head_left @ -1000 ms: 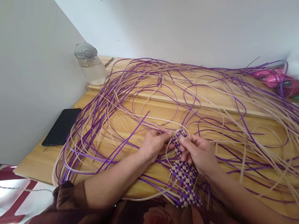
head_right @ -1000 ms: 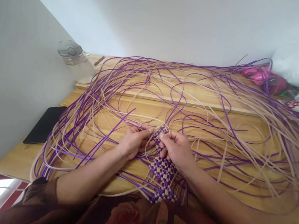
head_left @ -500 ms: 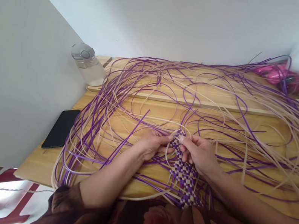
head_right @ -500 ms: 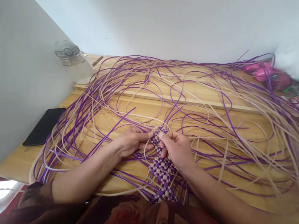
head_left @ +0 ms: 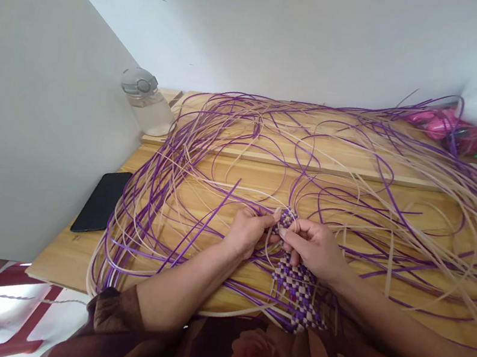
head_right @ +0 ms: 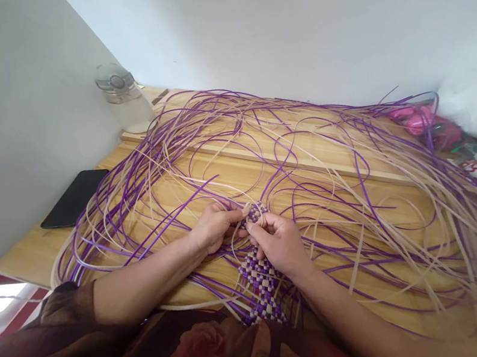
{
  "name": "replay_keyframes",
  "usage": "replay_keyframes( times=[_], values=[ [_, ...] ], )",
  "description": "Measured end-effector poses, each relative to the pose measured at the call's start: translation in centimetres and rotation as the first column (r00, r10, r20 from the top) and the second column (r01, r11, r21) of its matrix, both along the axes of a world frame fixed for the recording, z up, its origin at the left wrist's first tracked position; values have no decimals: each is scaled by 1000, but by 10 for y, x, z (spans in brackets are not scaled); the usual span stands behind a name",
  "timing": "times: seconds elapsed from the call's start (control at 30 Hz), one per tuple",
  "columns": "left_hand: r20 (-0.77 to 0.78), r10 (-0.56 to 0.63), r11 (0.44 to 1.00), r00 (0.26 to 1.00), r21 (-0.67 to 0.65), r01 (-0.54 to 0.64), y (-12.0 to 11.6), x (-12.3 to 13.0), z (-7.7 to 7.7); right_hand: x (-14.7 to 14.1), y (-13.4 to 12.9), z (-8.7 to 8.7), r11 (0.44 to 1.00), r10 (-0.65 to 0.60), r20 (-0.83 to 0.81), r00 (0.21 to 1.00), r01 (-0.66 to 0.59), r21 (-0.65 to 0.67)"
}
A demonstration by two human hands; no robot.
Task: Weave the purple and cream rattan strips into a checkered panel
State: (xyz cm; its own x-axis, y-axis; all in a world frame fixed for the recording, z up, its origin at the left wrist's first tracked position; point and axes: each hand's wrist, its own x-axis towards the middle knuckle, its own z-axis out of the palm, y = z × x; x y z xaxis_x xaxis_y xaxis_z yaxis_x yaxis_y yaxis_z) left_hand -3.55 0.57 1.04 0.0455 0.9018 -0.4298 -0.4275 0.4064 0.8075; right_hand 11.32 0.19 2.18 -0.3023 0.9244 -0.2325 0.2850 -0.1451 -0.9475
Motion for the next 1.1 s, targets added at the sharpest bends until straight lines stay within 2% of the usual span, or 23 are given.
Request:
replay_keyframes(
  times=[0.1, 0.2, 0.27, 0.33, 0.37, 0.43, 0.5, 0.57, 0.63, 0.73, 0.77, 0.83, 0.9, 0.93, 0.97, 1.0, 1.1],
  values=[
    [13, 9, 1000, 1000, -19, -9, 2, -2, 0, 5, 5, 1, 978, -140, -89, 986, 123, -168],
    [27, 8, 999, 1000, -32, -7, 3, -3, 0, 16, 16, 3, 928, -248, -65, 966, 218, -301],
    [43, 9, 1000, 999, -22, -8, 3, -3, 0, 26, 22, 7, 943, -248, 33, 968, 250, -219],
    [55, 5, 1000, 998, -9, -4, 2, -3, -1, 34, 23, 12, 972, -232, 165, 959, 237, -5],
    [60, 2, 1000, 998, -5, -2, 2, -3, -1, 35, 21, 15, 979, -195, 242, 950, 172, 113],
    [67, -4, 1000, 998, -4, 4, 2, -3, -2, 33, 10, 21, 960, -33, 417, 908, -87, 266],
    [72, 10, 1000, 997, -8, -10, 1, -3, -3, 24, -7, 25, 866, 163, 563, 810, -390, 311],
    [74, 40, 999, 996, -14, -39, 1, -3, -3, 13, -22, 27, 749, 245, 637, 731, -560, 354],
    [85, 59, 998, 995, -6, -59, 1, -2, -3, 5, -31, 29, 694, 233, 656, 718, -595, 406],
    [91, 45, 998, 995, 42, -49, 2, -1, -7, 5, -29, 41, 659, 153, 641, 753, -560, 501],
    [78, 42, 998, 996, 52, -47, 3, 0, -8, 8, -24, 46, 618, 104, 640, 761, -554, 558],
    [34, 49, 997, 998, 50, -50, 3, 0, -11, 14, -11, 57, 477, 1, 676, 737, -594, 647],
    [2, 57, 998, 998, 40, -57, 2, 0, -12, 20, 6, 65, 346, -67, 762, 644, -701, 624],
    [-2, 55, 998, 998, 40, -55, 2, 0, -11, 21, 16, 68, 314, -79, 804, 589, -751, 581],
    [0, 50, 998, 999, 41, -50, 2, 0, -11, 22, 26, 69, 316, -73, 836, 544, -782, 537],
    [5, 47, 998, 999, 43, -47, 2, 0, -11, 22, 36, 69, 341, -47, 854, 518, -795, 501],
    [19, 46, 998, 999, 41, -46, 1, -1, -8, 17, 60, 65, 468, 88, 848, 522, -773, 427]
  ],
)
